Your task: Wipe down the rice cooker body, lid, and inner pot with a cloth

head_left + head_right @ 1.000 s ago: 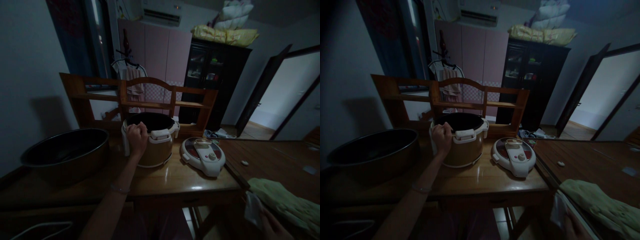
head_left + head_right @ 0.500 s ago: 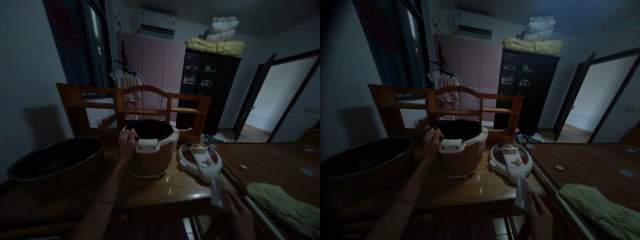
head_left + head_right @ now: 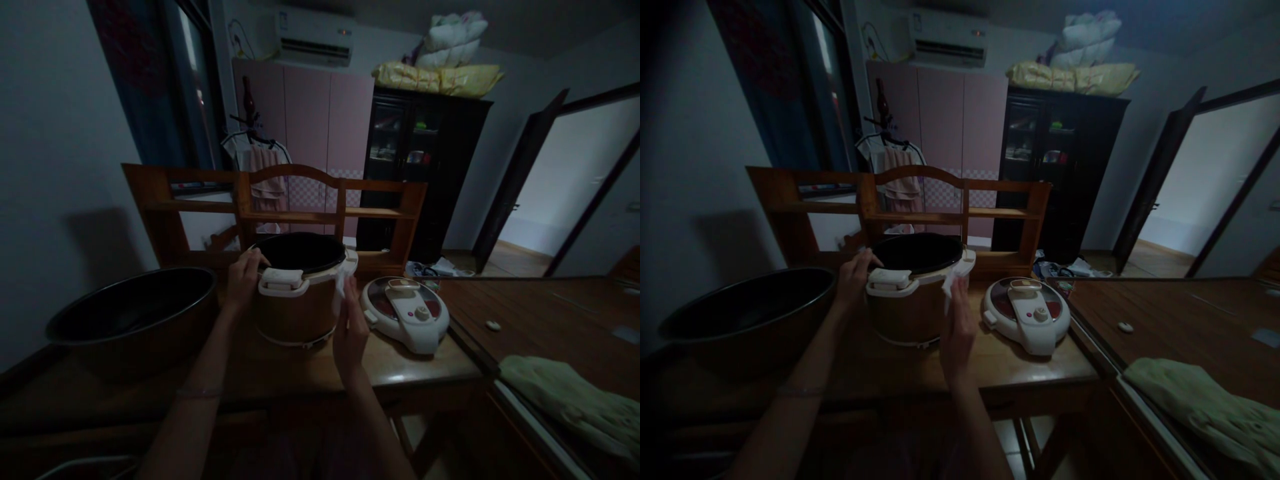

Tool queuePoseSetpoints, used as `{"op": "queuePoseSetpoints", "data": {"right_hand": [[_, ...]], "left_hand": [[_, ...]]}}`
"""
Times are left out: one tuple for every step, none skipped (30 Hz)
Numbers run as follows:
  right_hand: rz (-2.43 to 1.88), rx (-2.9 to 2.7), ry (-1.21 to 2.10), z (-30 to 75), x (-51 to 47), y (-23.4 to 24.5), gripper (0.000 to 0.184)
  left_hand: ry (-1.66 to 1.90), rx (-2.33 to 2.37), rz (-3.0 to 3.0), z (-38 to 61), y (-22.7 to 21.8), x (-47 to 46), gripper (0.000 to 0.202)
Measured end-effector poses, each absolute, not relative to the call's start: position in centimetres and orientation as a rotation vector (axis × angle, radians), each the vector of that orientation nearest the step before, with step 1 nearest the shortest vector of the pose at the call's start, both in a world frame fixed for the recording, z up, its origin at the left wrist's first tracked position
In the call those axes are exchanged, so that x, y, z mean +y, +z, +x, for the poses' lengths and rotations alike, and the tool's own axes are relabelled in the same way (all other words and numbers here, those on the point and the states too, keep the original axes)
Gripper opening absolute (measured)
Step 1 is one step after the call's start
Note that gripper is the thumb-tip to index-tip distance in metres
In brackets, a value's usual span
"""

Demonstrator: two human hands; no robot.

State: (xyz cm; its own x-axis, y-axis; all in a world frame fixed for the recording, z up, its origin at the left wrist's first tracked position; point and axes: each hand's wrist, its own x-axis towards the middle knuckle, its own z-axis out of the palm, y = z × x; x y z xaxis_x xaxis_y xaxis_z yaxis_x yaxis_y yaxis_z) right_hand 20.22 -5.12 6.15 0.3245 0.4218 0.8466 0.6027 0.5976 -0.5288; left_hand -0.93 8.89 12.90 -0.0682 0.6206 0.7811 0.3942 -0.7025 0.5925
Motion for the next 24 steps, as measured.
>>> {"op": "queuePoseSetpoints", "data": {"right_hand": [[-0.974, -1.387, -0.195, 19.8, -4.3, 5.7, 0.052], [-0.966, -1.454, -0.233, 19.5, -3.5, 5.2, 0.055], [-0.969, -1.499, -0.262, 19.4, -2.9, 4.6, 0.057], [-0.978, -1.519, -0.285, 19.3, -2.4, 4.1, 0.059], [-0.989, -1.523, -0.302, 19.2, -2.0, 3.6, 0.060], [-0.998, -1.516, -0.314, 19.2, -1.7, 3.2, 0.061], [-1.005, -1.510, -0.313, 19.2, -1.6, 2.9, 0.061], [-1.010, -1.504, -0.303, 19.2, -1.6, 2.8, 0.061], [-1.011, -1.496, -0.286, 19.1, -1.6, 2.7, 0.061], [-1.012, -1.488, -0.262, 19.1, -1.7, 2.7, 0.061], [-1.010, -1.480, -0.234, 19.0, -1.9, 2.8, 0.060], [-1.005, -1.470, -0.208, 18.9, -2.1, 2.9, 0.059], [-0.997, -1.459, -0.181, 18.8, -2.3, 3.1, 0.058], [-0.984, -1.442, -0.150, 18.7, -2.5, 3.3, 0.056], [-0.969, -1.422, -0.103, 18.5, -2.8, 3.6, 0.054], [-0.955, -1.385, -0.036, 18.4, -3.1, 3.8, 0.052], [-0.948, -1.317, 0.055, 18.3, -3.5, 4.1, 0.048], [-0.945, -1.211, 0.168, 18.3, -3.9, 4.3, 0.045], [-0.945, -1.085, 0.283, 18.4, -4.4, 4.6, 0.043], [-0.945, -0.964, 0.378, 18.6, -4.8, 4.8, 0.041], [-0.948, -0.869, 0.440, 18.9, -5.3, 4.9, 0.040], [-0.938, -0.806, 0.483, 19.2, -5.7, 5.1, 0.039], [-0.913, -0.780, 0.515, 19.6, -6.0, 5.3, 0.038], [-0.881, -0.777, 0.544, 19.9, -6.3, 5.6, 0.037]], "left_hand": [[1.854, 1.105, 1.995, -1.0, 12.9, 8.7, 0.044], [1.848, 1.094, 1.976, -1.1, 12.9, 8.6, 0.045], [1.850, 1.079, 1.961, -1.1, 12.9, 8.4, 0.045], [1.854, 1.060, 1.952, -1.0, 12.9, 8.3, 0.046], [1.860, 1.041, 1.946, -0.9, 12.9, 8.1, 0.047], [1.866, 1.026, 1.941, -0.8, 13.0, 8.0, 0.047], [1.874, 1.022, 1.931, -0.6, 13.0, 7.8, 0.048], [1.882, 1.031, 1.914, -0.4, 13.0, 7.7, 0.049], [1.893, 1.049, 1.892, -0.2, 13.0, 7.5, 0.050], [1.906, 1.072, 1.869, -0.1, 13.0, 7.4, 0.051], [1.916, 1.091, 1.853, 0.1, 13.0, 7.3, 0.051], [1.923, 1.102, 1.843, 0.2, 13.0, 7.3, 0.051], [1.931, 1.103, 1.839, 0.3, 13.0, 7.3, 0.051], [1.939, 1.099, 1.838, 0.4, 13.0, 7.3, 0.051], [1.947, 1.094, 1.839, 0.4, 13.0, 7.4, 0.051], [1.953, 1.090, 1.840, 0.4, 13.0, 7.5, 0.051], [1.964, 1.086, 1.838, 0.4, 13.0, 7.6, 0.051], [1.971, 1.081, 1.838, 0.4, 12.9, 7.7, 0.051], [1.974, 1.074, 1.841, 0.4, 12.9, 7.8, 0.050], [1.978, 1.067, 1.845, 0.4, 12.9, 7.9, 0.050], [1.982, 1.061, 1.847, 0.4, 12.9, 8.0, 0.049], [1.983, 1.058, 1.850, 0.3, 12.8, 8.1, 0.049], [1.982, 1.060, 1.853, 0.3, 12.8, 8.1, 0.048], [1.978, 1.065, 1.856, 0.3, 12.8, 8.1, 0.048]]}}
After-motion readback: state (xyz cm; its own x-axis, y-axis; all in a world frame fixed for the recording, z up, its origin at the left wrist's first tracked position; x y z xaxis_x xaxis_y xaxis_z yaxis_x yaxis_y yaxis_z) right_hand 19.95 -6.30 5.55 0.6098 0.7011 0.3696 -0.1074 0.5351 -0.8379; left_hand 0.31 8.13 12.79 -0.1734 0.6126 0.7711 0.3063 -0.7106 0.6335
